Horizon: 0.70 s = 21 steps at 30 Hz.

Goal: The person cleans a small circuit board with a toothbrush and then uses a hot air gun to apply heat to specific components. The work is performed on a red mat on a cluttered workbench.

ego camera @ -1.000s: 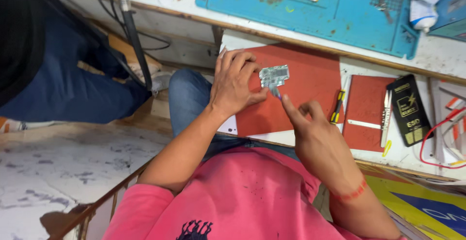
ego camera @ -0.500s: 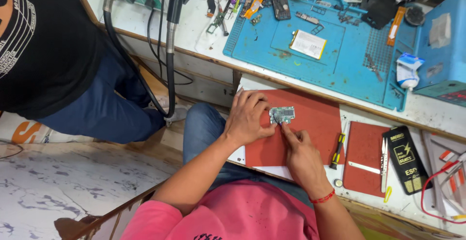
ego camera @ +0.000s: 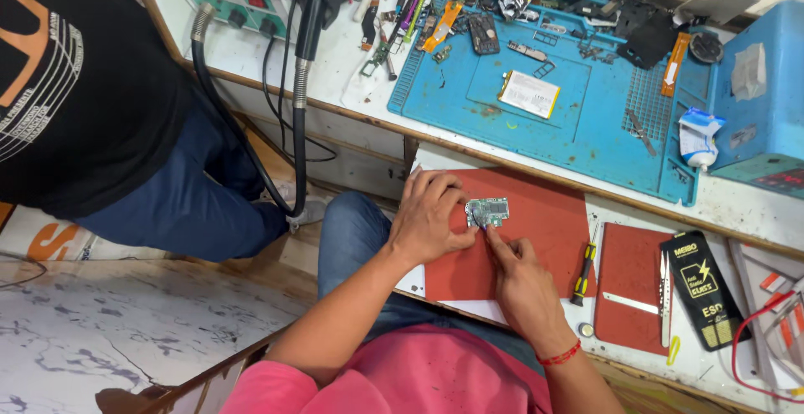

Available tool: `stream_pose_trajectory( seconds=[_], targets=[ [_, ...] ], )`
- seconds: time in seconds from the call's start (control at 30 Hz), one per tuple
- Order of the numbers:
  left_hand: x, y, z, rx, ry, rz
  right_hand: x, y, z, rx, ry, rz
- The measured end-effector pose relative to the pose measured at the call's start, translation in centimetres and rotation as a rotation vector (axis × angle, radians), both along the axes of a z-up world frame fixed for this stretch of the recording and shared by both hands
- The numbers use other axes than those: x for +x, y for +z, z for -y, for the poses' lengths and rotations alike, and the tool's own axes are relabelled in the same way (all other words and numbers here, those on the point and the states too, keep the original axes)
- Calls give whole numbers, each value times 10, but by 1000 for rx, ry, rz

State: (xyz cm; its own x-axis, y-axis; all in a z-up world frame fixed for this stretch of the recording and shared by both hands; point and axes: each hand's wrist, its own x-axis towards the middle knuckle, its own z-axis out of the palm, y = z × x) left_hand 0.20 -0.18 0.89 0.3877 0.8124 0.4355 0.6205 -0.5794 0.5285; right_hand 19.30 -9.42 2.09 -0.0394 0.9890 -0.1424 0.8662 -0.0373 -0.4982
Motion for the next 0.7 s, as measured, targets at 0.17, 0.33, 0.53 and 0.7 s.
stream_pose_trajectory(
  seconds=[0.17,0.33,0.53,0.7],
  targets=[
    [1,-10,-1,-34,-13,-13,25,-14,-3,-73,-187,-505],
    [0,-11,-1,-20,-23,-24,73,41,1,27,-599,-1716],
    [2,-4,1,-27,-20,-21,61,90,57,874,-439,-937],
    [1,-10,2,-30,-17,-28,1,44,17,682,104,-56]
  ],
)
